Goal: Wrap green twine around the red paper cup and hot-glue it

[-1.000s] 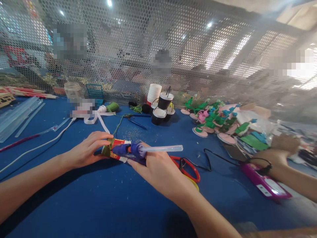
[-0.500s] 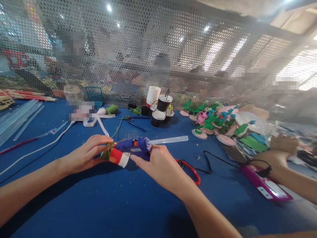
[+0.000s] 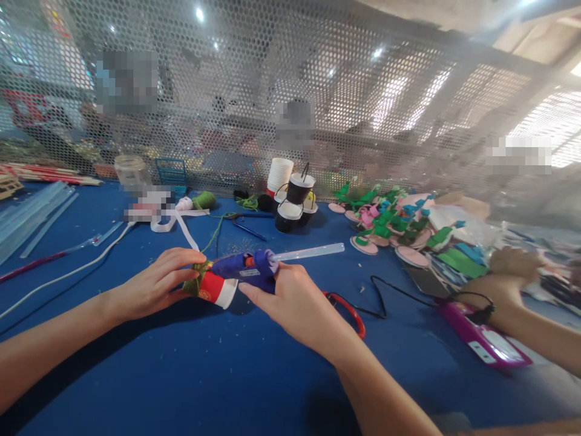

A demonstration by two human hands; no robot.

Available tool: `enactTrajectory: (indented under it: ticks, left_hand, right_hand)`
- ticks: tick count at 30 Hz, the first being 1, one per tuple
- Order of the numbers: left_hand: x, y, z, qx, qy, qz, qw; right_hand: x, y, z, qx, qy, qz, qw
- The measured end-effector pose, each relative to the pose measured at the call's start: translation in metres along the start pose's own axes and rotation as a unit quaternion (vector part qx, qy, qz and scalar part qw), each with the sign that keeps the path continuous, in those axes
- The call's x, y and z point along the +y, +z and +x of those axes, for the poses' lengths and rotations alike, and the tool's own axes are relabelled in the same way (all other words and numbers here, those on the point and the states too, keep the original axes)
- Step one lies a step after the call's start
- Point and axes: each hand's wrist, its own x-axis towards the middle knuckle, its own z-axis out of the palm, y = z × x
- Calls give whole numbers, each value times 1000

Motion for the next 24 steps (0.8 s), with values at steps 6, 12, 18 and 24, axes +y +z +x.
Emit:
enactTrajectory:
  ticks: [6,12,18,24]
  left_hand:
    - [2,0,0,6,7,16,1000]
    - [2,1,1,6,15,22,1000]
    - [2,1,1,1,17,28,999]
    - [2,0,1,5,20,22,1000]
  right_hand:
    - [2,0,5,3,3,-7,1000]
    - [1,0,2,6,-3,-5,1000]
    - [1,0,1,5,7,-12,1000]
    - [0,-3,0,2,4,-10,1000]
